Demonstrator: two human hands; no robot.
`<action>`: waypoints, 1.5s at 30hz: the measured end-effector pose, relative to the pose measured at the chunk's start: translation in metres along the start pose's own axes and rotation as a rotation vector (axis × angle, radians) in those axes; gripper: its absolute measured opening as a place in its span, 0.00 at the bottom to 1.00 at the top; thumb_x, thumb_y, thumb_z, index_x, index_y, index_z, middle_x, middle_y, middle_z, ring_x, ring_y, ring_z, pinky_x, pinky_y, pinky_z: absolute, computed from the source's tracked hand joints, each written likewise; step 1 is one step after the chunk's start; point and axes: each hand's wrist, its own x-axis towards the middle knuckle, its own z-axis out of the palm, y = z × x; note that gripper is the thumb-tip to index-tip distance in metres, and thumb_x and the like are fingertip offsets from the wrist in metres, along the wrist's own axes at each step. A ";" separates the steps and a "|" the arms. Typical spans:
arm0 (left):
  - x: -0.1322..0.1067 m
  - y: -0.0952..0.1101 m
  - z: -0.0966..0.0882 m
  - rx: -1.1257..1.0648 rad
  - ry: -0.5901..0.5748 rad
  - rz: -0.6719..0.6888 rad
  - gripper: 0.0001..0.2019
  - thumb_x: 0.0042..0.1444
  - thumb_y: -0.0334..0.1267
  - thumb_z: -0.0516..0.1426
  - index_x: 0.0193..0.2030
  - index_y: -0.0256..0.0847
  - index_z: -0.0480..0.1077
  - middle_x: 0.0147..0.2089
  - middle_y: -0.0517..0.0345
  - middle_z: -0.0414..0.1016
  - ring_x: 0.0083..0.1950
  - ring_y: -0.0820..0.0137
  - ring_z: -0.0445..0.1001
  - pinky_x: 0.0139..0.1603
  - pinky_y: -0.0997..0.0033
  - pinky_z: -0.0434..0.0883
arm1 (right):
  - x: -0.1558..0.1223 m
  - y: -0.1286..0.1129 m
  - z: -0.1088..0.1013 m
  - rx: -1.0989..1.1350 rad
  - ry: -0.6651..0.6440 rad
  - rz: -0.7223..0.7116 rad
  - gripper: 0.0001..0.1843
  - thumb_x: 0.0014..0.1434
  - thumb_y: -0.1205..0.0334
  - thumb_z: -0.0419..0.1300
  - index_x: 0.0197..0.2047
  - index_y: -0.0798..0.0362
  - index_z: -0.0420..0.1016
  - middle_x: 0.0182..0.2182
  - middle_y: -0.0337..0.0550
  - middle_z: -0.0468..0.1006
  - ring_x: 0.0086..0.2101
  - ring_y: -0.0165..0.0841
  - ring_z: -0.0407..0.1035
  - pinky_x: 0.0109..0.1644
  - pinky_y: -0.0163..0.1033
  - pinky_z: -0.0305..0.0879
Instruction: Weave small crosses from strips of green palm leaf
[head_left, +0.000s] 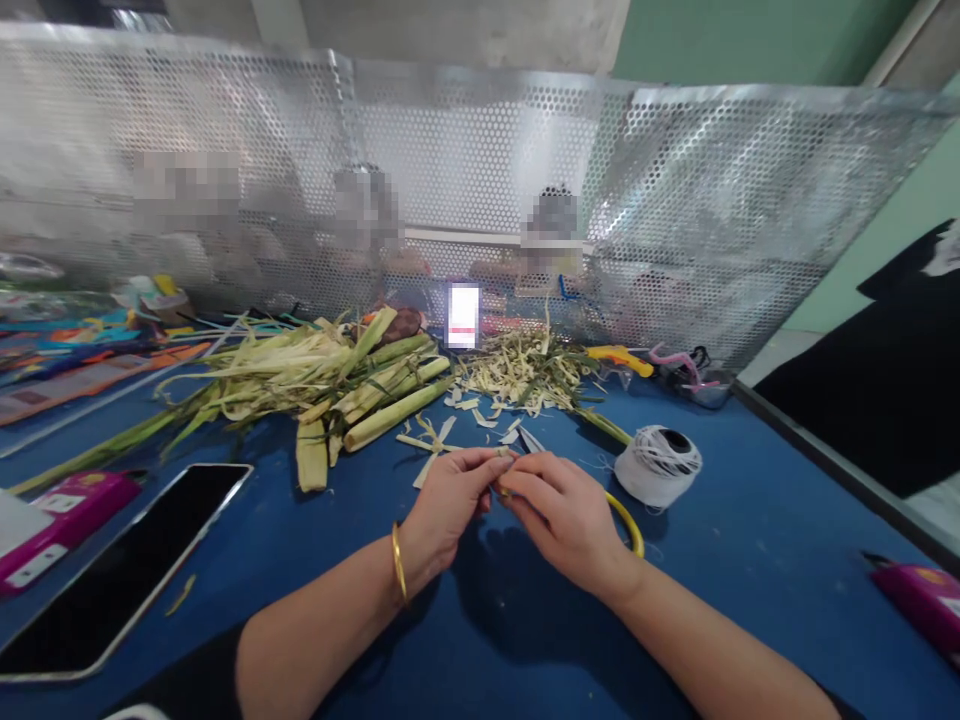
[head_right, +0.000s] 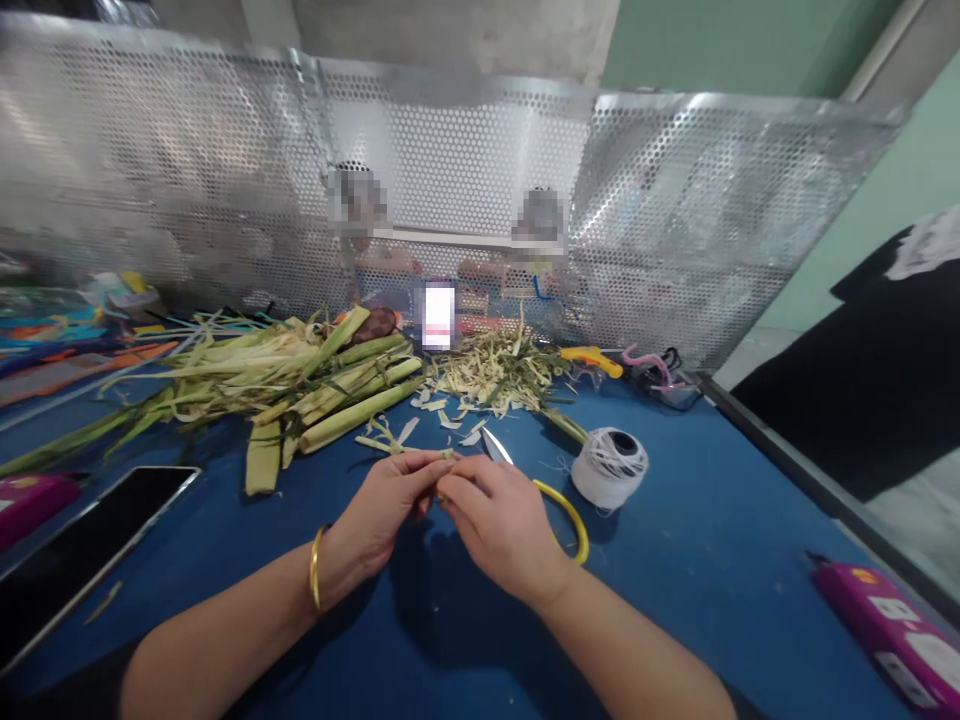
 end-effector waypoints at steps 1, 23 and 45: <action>0.000 0.000 0.000 0.001 -0.005 -0.010 0.13 0.41 0.42 0.65 0.31 0.34 0.78 0.22 0.62 0.69 0.18 0.83 0.56 0.19 0.80 0.51 | 0.001 -0.001 -0.001 -0.010 0.010 -0.016 0.08 0.63 0.66 0.54 0.40 0.52 0.75 0.35 0.46 0.77 0.36 0.34 0.71 0.39 0.39 0.68; 0.001 0.004 -0.003 -0.242 -0.211 -0.405 0.07 0.48 0.36 0.61 0.28 0.35 0.68 0.19 0.69 0.60 0.15 0.88 0.49 0.16 0.84 0.43 | -0.003 0.012 -0.005 -0.173 -0.047 -0.210 0.09 0.62 0.70 0.53 0.43 0.53 0.73 0.37 0.45 0.79 0.37 0.32 0.72 0.45 0.41 0.63; 0.000 -0.002 0.000 -0.210 -0.199 -0.385 0.04 0.48 0.32 0.58 0.27 0.34 0.67 0.19 0.69 0.59 0.16 0.86 0.50 0.17 0.84 0.48 | 0.002 0.005 -0.004 -0.137 -0.004 -0.149 0.11 0.63 0.71 0.50 0.42 0.53 0.72 0.33 0.44 0.78 0.33 0.33 0.70 0.46 0.44 0.59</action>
